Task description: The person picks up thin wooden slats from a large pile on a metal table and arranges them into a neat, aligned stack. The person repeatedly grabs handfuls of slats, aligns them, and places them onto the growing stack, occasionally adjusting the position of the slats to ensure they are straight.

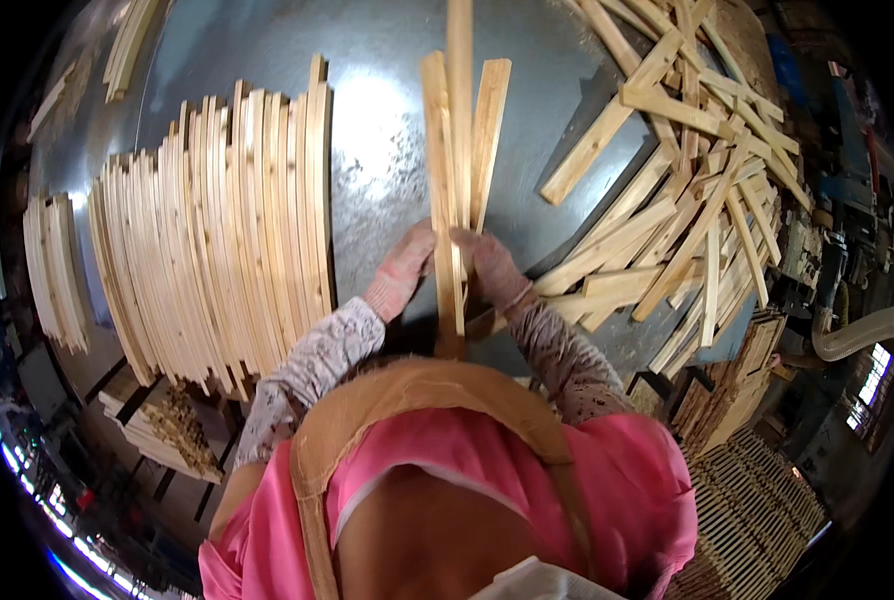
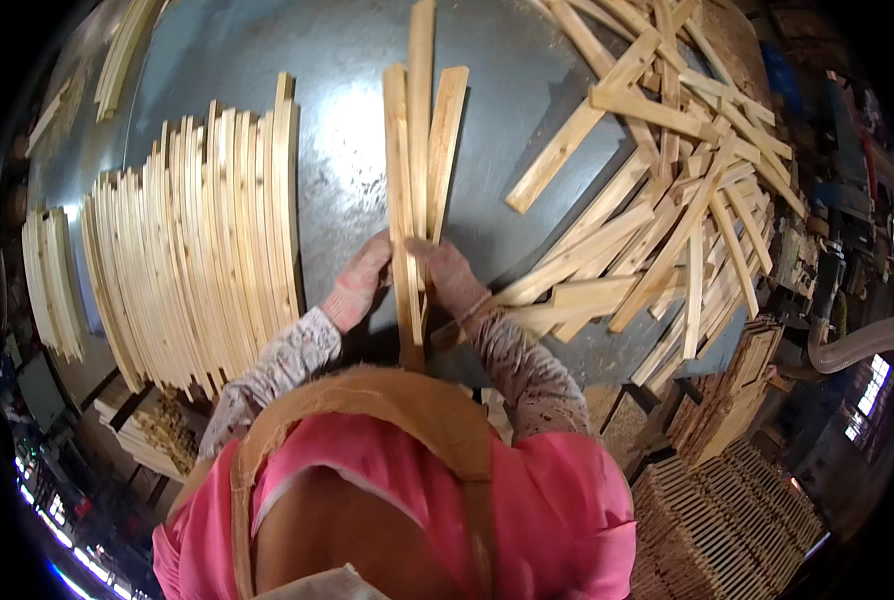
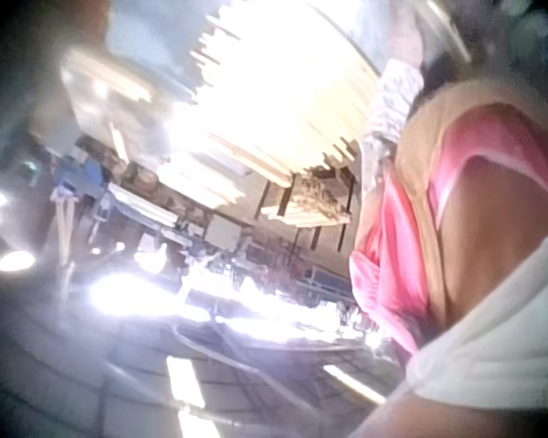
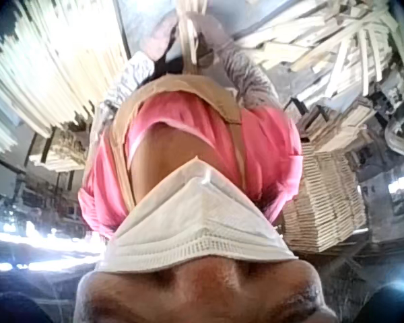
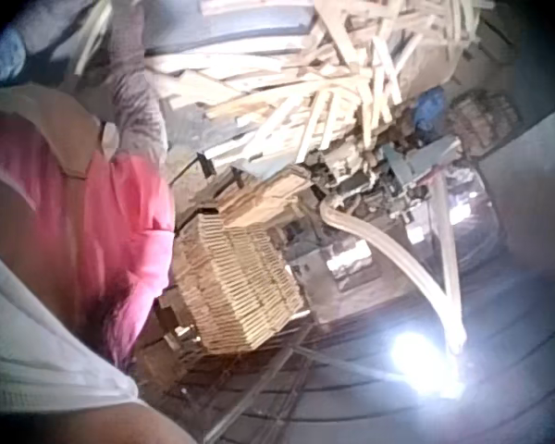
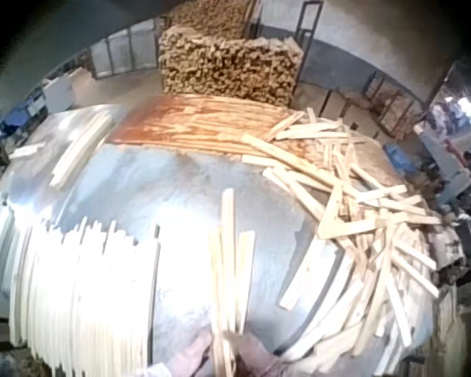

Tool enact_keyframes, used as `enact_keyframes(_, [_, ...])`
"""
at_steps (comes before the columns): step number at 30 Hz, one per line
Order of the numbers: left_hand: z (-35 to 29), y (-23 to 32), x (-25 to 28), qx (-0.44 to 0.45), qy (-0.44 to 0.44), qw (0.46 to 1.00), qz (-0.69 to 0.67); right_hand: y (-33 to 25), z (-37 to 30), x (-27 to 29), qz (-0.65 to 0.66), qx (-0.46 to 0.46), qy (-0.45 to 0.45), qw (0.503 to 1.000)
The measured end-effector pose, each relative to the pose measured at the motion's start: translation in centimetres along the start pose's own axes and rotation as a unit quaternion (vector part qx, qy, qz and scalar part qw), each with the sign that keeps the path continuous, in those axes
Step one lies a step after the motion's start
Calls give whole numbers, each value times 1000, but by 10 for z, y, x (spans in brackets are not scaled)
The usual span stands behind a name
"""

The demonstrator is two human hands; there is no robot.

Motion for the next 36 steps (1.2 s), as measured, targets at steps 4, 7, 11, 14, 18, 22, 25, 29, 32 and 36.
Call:
enact_keyframes(4, [-16, 4, -17, 36, -21, 996, 79, 0, -91, -51, 235, -166, 56, 956])
enact_keyframes(7, [-24, 31, -14, 8, 24, 981, 194, 8, -90, -40, 199, -211, 79, 954])
enact_keyframes(11, [-38, 75, 28, -47, 203, 903, 377, -38, -78, -54, 134, -155, 78, 976])
enact_keyframes(14, [-58, 105, 44, -139, 229, 648, 713, -41, -69, -58, 118, -105, 85, 984])
enact_keyframes(18, [-53, 97, 89, -172, 301, 552, 758, -36, -66, -72, 112, -79, 93, 986])
enact_keyframes(22, [-63, 102, 59, -223, 194, 660, 691, -29, -55, -77, -183, -13, 50, 982])
enact_keyframes(25, [-43, 65, 46, -116, 101, 892, 424, -34, -54, -130, -647, 190, -3, 738])
enact_keyframes(29, [-35, 53, 73, -45, 89, 965, 244, 5, -22, -126, -566, 158, 69, 806])
enact_keyframes(32, [-66, 76, 89, -84, 198, 929, 301, 19, -4, -127, -663, 53, 16, 747])
enact_keyframes(36, [-72, 110, 105, -142, 190, 945, 225, 13, -2, -204, -604, -68, -34, 793])
Point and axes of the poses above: each hand's wrist, its own z-axis towards the middle knuckle, its own x-axis out of the back of the hand, y = z × x, the point moved 8 cm from there along z, towards the middle knuckle, and after that the axes turned 2 degrees about -x, right-handed, at the moved point
